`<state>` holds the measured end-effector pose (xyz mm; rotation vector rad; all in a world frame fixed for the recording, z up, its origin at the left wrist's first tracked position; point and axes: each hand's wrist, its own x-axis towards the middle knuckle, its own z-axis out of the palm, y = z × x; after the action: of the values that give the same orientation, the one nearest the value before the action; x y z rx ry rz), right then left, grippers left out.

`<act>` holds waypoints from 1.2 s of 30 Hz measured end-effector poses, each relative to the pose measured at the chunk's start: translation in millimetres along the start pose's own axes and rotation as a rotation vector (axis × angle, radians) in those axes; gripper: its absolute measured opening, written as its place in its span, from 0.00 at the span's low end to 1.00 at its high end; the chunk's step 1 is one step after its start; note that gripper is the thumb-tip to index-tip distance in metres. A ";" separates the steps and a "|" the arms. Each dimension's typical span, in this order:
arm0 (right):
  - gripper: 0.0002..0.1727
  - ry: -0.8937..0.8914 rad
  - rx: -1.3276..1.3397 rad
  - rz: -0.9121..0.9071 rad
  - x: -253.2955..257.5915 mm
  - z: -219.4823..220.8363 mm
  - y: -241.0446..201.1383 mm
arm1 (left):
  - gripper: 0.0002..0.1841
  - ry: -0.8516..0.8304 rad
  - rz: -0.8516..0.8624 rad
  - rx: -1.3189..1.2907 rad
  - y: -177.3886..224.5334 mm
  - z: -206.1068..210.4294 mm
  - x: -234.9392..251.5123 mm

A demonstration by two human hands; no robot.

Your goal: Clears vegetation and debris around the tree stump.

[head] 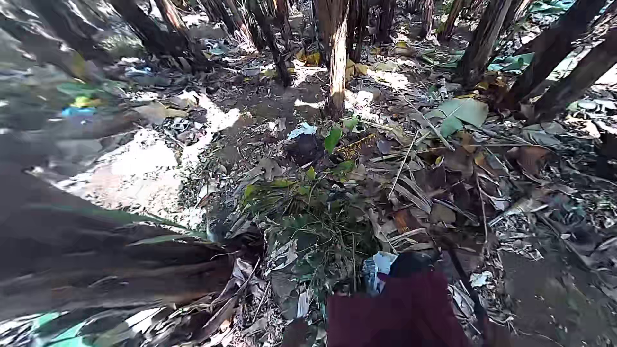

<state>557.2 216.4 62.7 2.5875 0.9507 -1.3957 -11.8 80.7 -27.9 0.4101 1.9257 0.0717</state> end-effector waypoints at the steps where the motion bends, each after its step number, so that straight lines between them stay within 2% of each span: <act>1: 0.31 0.004 0.026 -0.037 14.5 -8.3 -30.0 | 0.21 0.030 0.046 -0.038 26.3 -6.3 8.2; 5: 0.25 0.045 -0.012 -0.184 100.6 -27.2 -128.7 | 0.24 0.129 0.112 -0.281 130.5 -27.5 40.9; 8: 0.26 0.055 -0.147 -0.226 174.3 -35.2 -202.6 | 0.22 0.246 0.092 -0.347 174.3 -12.0 94.2; 11: 0.29 0.040 -0.282 -0.214 260.2 -44.1 -258.2 | 0.22 0.252 0.017 -0.231 214.2 41.2 146.9; 14: 0.30 -0.021 -0.421 -0.223 316.6 -57.8 -292.3 | 0.25 0.032 -0.087 -0.073 232.8 121.8 177.5; 16: 0.29 -0.057 -0.466 -0.207 335.6 -68.8 -323.8 | 0.24 -0.050 -0.066 -0.037 255.3 166.9 186.6; 18: 0.30 -0.086 -0.549 -0.204 346.1 -79.6 -353.5 | 0.21 -0.028 -0.053 -0.152 282.7 199.9 177.0; 19: 0.30 -0.103 -0.593 -0.218 351.6 -83.9 -370.2 | 0.21 -0.063 -0.109 -0.247 306.0 200.3 164.3; 22: 0.26 -0.157 -0.600 -0.296 374.1 -86.8 -432.5 | 0.22 0.031 -0.129 -0.474 342.3 212.1 163.1; 23: 0.24 -0.170 -0.566 -0.327 382.2 -83.7 -454.0 | 0.23 0.042 -0.129 -0.470 350.5 209.3 167.7; 25: 0.26 -0.183 -0.612 -0.409 403.6 -73.9 -500.5 | 0.21 -0.018 -0.163 -0.470 380.3 175.9 170.0; 27: 0.24 -0.143 -0.664 -0.485 422.5 -58.9 -551.5 | 0.20 -0.039 -0.208 -0.503 398.1 149.5 194.6; 30: 0.24 -0.080 -0.683 -0.557 448.1 -15.7 -627.9 | 0.21 -0.023 -0.238 -0.544 410.2 106.5 258.9; 32: 0.24 -0.063 -0.706 -0.568 465.4 23.3 -672.4 | 0.21 0.016 -0.243 -0.454 419.5 72.2 308.4; 34: 0.24 -0.080 -0.715 -0.556 473.9 65.8 -734.0 | 0.22 0.064 -0.204 -0.338 447.1 17.0 358.4; 36: 0.24 -0.123 -0.668 -0.522 477.0 93.3 -788.5 | 0.22 0.112 -0.163 -0.336 469.3 -10.7 392.6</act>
<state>255.8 1059.2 -175.8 1.8143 1.7798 -1.0283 -33.7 646.5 -260.0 0.0245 2.0043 0.3119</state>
